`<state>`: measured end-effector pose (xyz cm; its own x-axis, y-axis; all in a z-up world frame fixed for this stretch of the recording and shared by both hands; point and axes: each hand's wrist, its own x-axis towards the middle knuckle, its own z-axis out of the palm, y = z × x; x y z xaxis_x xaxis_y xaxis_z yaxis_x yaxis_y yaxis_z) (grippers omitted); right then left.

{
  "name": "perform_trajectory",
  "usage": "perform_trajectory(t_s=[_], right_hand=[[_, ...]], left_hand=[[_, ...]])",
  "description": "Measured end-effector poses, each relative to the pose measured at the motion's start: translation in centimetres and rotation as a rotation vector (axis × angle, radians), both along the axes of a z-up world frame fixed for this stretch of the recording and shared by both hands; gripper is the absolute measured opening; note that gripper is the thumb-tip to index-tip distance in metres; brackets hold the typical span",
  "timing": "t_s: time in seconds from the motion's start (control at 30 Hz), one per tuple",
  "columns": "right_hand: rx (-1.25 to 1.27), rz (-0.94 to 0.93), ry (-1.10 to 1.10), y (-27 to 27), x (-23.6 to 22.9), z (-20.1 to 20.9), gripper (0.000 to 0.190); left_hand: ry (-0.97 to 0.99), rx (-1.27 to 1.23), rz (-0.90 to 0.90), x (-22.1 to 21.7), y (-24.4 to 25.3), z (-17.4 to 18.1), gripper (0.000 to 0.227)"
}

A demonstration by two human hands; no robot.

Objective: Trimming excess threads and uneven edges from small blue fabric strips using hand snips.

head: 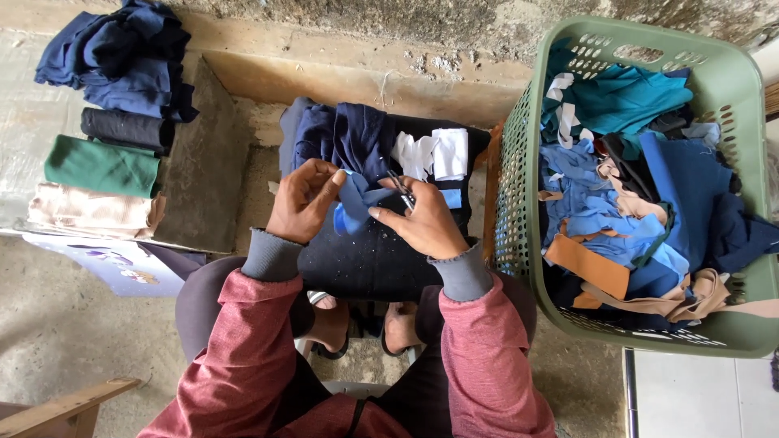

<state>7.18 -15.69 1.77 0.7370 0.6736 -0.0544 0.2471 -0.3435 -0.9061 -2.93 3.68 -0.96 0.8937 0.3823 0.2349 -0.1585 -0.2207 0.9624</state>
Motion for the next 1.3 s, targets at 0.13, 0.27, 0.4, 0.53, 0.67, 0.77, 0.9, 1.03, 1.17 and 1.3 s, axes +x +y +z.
perform_trajectory(t_s=[0.13, 0.27, 0.4, 0.53, 0.67, 0.77, 0.9, 1.03, 1.17, 1.3], right_hand=[[-0.014, 0.006, 0.020, 0.6, 0.1, -1.2, 0.031], [-0.029, 0.050, 0.019, 0.5, -0.3, 0.7, 0.027], [0.023, 0.072, 0.086, 1.0, -0.8, 1.1, 0.038], [0.047, 0.060, 0.085, 1.5, -0.5, -0.2, 0.037], [0.113, -0.008, 0.059, 1.2, -0.5, 0.1, 0.044], [0.176, -0.022, 0.085, 1.5, -0.9, 0.7, 0.043], [0.248, -0.028, 0.099, 1.9, -1.1, -0.4, 0.036], [0.294, -0.002, 0.158, 1.1, -0.5, -0.4, 0.023], [0.382, 0.057, 0.155, 0.4, 0.0, -0.3, 0.017], [0.402, -0.138, 0.010, 0.8, -0.2, -1.1, 0.013]], left_hand=[[0.000, -0.086, 0.002, 0.1, 0.3, -1.8, 0.016], [0.015, -0.071, 0.026, -0.2, -0.1, 0.3, 0.016], [0.019, -0.196, -0.047, -0.4, -0.1, 0.5, 0.018], [0.018, -0.205, -0.035, -0.4, -0.3, 1.6, 0.015], [-0.025, -0.200, -0.050, -0.9, -0.2, 3.8, 0.013], [-0.070, -0.223, -0.096, -1.1, -0.5, 6.4, 0.011], [-0.141, -0.260, -0.153, -0.9, -0.5, 8.5, 0.009], [-0.188, -0.286, -0.200, -0.3, -0.6, 11.9, 0.009], [-0.236, -0.352, -0.168, 0.4, -0.1, 13.8, 0.011], [-0.190, -0.315, -0.390, 0.9, 0.9, 12.5, 0.009]])
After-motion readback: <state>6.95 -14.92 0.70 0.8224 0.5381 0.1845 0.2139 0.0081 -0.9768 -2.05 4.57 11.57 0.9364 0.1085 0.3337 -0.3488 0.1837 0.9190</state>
